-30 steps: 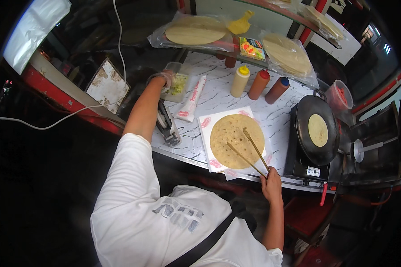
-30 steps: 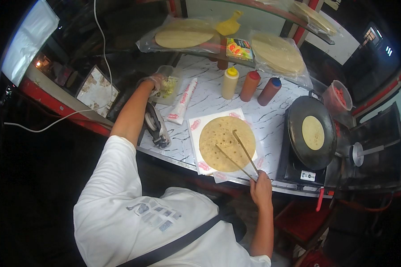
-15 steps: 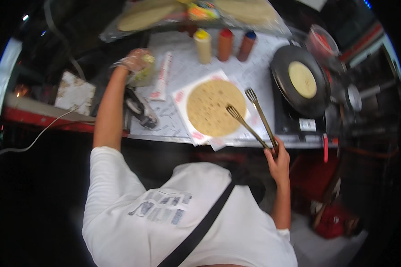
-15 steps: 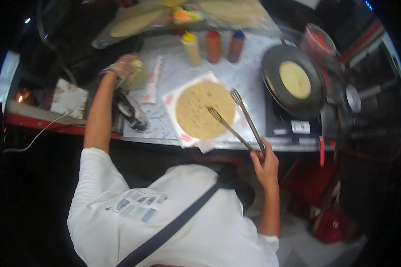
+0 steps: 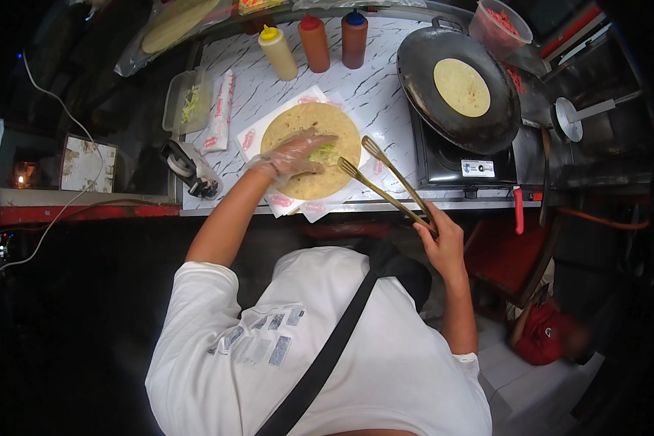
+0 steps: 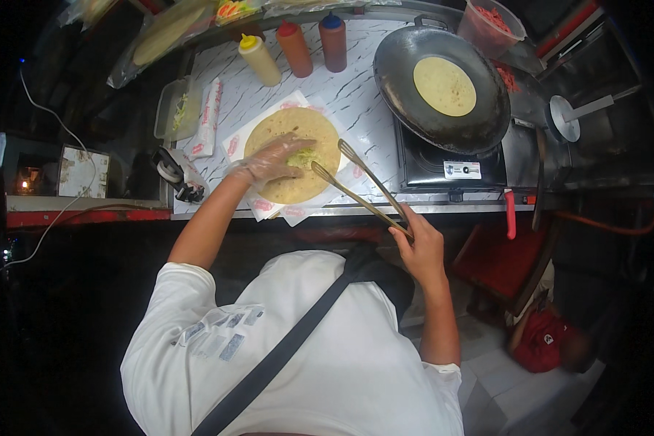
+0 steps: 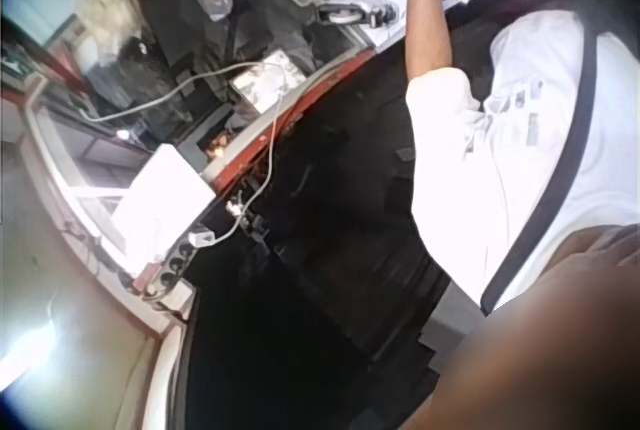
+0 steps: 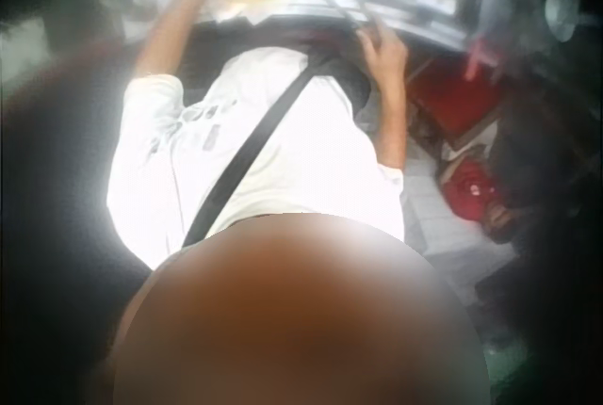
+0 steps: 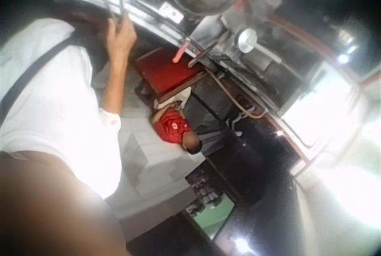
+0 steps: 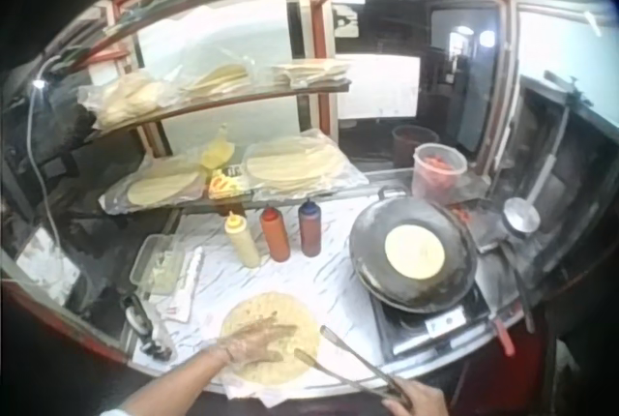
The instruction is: The person cooks a crepe on a flat griddle, transfers it to a paper wrapper, and adds shredded lettuce, sliced meat, and sauces. They then fold the crepe in the wrapper to complete the assembly.
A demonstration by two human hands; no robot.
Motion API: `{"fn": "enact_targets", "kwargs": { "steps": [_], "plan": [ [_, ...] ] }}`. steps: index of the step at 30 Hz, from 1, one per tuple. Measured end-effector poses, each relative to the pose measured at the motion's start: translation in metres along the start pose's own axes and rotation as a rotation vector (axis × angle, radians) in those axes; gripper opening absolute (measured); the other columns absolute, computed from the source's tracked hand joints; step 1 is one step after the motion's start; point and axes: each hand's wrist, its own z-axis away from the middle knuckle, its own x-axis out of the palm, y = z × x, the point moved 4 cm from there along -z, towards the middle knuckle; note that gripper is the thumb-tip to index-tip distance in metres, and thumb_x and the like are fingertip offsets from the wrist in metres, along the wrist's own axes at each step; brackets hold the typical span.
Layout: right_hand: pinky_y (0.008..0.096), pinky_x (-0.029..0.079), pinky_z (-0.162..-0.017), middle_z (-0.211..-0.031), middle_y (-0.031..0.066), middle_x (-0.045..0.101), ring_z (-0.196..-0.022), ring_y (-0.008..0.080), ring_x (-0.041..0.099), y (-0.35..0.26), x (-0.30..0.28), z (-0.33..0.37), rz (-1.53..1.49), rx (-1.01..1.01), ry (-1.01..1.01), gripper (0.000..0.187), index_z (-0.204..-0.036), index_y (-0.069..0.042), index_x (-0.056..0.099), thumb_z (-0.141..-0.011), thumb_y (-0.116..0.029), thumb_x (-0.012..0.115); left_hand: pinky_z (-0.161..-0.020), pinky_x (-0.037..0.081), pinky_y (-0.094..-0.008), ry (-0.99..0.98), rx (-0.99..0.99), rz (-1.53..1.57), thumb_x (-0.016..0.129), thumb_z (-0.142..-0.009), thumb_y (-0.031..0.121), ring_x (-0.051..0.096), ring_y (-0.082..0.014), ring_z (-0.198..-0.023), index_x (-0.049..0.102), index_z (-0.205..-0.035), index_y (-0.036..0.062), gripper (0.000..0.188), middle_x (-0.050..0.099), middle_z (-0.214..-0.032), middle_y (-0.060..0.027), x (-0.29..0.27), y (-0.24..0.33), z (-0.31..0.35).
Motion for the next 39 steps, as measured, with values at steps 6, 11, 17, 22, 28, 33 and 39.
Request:
{"fn": "enact_targets", "kwargs": {
  "steps": [6, 11, 17, 22, 28, 33, 39],
  "plan": [
    [0.0411, 0.051, -0.063, -0.084, 0.0139, 0.065, -0.071, 0.0326, 0.066, -0.022, 0.042, -0.035, 0.172, -0.151, 0.032, 0.04, -0.125, -0.009, 0.066, -0.088, -0.024, 0.072, -0.111, 0.041, -0.0366, -0.01, -0.005, 0.219, 0.07, -0.086, 0.011, 0.056, -0.0305, -0.128, 0.057, -0.139, 0.0071, 0.055, 0.06, -0.138, -0.0179, -0.035, -0.042, 0.03],
    [0.0435, 0.05, -0.064, -0.078, 0.0117, 0.062, -0.071, 0.0319, 0.064, -0.053, 0.058, -0.048, 0.333, -0.205, -0.033, 0.039, -0.125, -0.013, 0.067, -0.088, -0.024, 0.072, -0.099, 0.049, -0.0319, 0.072, -0.044, 0.366, 0.064, -0.091, 0.004, 0.066, -0.0248, -0.112, 0.064, -0.129, 0.0046, 0.038, 0.068, -0.127, -0.0162, -0.048, -0.058, 0.036],
    [0.0401, 0.049, -0.062, -0.081, 0.0138, 0.065, -0.07, 0.0328, 0.064, -0.042, 0.005, -0.005, 0.358, 0.022, -0.045, 0.036, -0.12, -0.008, 0.07, -0.085, -0.012, 0.075, -0.092, 0.052, -0.0299, 0.314, -0.039, 0.569, 0.063, -0.095, 0.006, 0.069, -0.017, -0.1, 0.07, -0.114, 0.0001, 0.021, 0.074, -0.111, -0.0113, -0.051, -0.078, 0.033],
    [0.0414, 0.048, -0.062, -0.078, 0.0127, 0.062, -0.069, 0.0338, 0.063, -0.051, 0.034, -0.014, 0.257, -0.091, 0.079, 0.034, -0.119, -0.01, 0.07, -0.086, -0.016, 0.074, -0.087, 0.054, -0.0282, 0.476, -0.05, 0.566, 0.065, -0.095, 0.005, 0.069, -0.0139, -0.097, 0.069, -0.112, -0.0005, 0.018, 0.075, -0.105, -0.0074, -0.066, -0.089, 0.034],
    [0.0404, 0.05, -0.064, -0.081, 0.0132, 0.065, -0.07, 0.0339, 0.064, -0.058, 0.047, -0.01, 0.194, -0.031, 0.158, 0.033, -0.118, -0.009, 0.071, -0.086, -0.015, 0.074, -0.091, 0.055, -0.0319, 0.516, -0.2, 1.147, 0.064, -0.098, 0.01, 0.067, -0.0171, -0.103, 0.065, -0.118, 0.0031, 0.021, 0.071, -0.112, -0.0118, -0.113, -0.134, 0.056],
    [0.0406, 0.049, -0.062, -0.079, 0.0144, 0.063, -0.067, 0.0336, 0.062, -0.036, 0.019, 0.023, 0.301, 0.118, 0.177, 0.033, -0.119, -0.008, 0.07, -0.087, -0.01, 0.073, -0.09, 0.054, -0.0312, 0.929, -0.22, 0.991, 0.065, -0.095, 0.007, 0.068, -0.0181, -0.102, 0.068, -0.116, 0.003, 0.021, 0.073, -0.11, -0.0117, -0.193, -0.211, 0.098],
    [0.0406, 0.048, -0.061, -0.076, 0.0131, 0.061, -0.065, 0.0319, 0.061, -0.045, 0.043, -0.002, 0.215, -0.002, 0.198, 0.032, -0.119, -0.01, 0.071, -0.087, -0.01, 0.072, -0.095, 0.053, -0.0339, 0.65, -0.609, 0.086, 0.066, -0.09, 0.017, 0.069, -0.0227, -0.109, 0.073, -0.112, 0.0097, 0.025, 0.074, -0.109, -0.0121, -0.235, -0.314, 0.095]
  ]
}}
